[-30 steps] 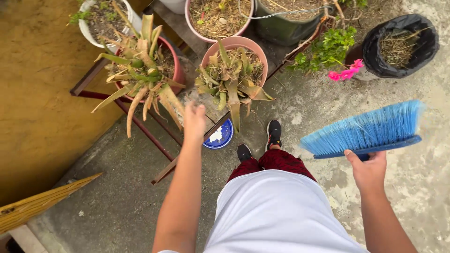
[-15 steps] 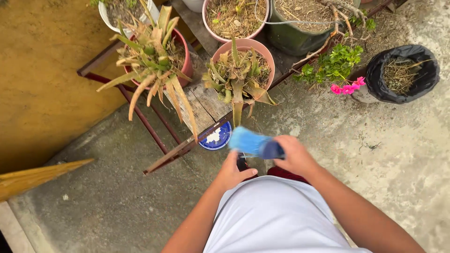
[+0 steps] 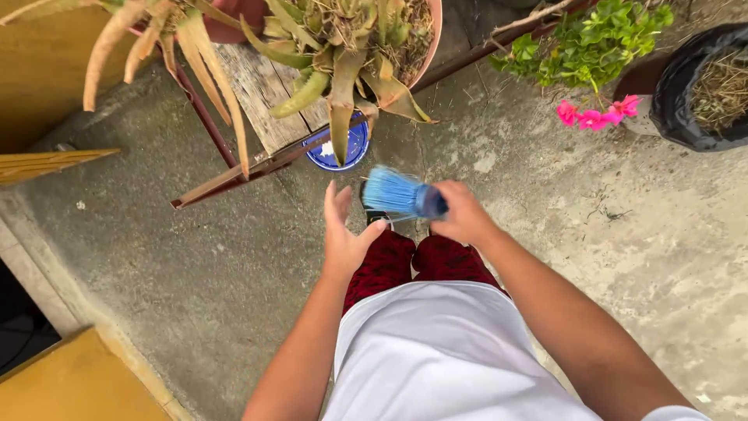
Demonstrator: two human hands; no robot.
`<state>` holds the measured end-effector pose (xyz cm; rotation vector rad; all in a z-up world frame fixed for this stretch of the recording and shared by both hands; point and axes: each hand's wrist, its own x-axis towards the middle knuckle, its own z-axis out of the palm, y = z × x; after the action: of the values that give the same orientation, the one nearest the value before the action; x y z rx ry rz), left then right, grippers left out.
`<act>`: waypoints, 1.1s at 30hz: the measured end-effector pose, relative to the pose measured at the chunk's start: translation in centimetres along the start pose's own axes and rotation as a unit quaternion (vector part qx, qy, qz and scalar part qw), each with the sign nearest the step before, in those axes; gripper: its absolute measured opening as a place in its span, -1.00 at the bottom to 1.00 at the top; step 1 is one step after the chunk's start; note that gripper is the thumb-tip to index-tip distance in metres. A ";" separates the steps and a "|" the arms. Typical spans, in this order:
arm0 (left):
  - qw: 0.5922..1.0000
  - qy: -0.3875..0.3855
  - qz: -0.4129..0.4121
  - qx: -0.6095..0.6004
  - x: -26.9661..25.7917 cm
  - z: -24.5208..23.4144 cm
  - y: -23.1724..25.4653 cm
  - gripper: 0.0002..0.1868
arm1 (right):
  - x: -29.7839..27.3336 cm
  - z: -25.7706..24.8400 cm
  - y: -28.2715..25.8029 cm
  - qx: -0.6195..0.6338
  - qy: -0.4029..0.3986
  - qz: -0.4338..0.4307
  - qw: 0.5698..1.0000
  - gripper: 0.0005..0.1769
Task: The person holds a trash bin and a blue brush while walking on a balcony, uses the brush to sweep a wooden table and clean the leaves of a plant, and moves several potted plants between the floor and the table.
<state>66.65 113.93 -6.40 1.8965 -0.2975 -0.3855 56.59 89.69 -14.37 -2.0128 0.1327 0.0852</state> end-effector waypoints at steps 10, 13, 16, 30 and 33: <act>0.973 -0.063 -0.173 -0.142 11.5 9.7 -2.4 -0.25 | 1.2 -10.9 8.9 -0.019 -0.106 0.005 0.994 0.12; 0.965 -0.054 -0.154 -0.204 12.7 11.5 -1.7 -0.33 | 2.3 -12.6 8.3 0.062 -0.153 0.000 0.986 0.19; 0.958 -0.031 -0.135 -0.250 13.3 12.4 -1.8 -0.49 | 2.0 -12.2 9.6 0.160 -0.128 0.117 0.972 0.11; 0.952 -0.076 -0.129 -0.266 13.8 12.0 -0.8 -0.77 | 8.2 -12.3 -4.9 -0.200 -0.045 0.103 0.973 -0.46; 0.959 -0.071 -0.129 -0.244 13.8 12.0 -1.3 -0.78 | 9.2 -11.3 -3.3 -0.187 -0.076 0.081 0.976 -0.68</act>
<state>74.45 98.78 -13.21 1.4240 -0.0379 -0.7057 66.15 80.40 -7.61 -2.3576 0.1950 0.3923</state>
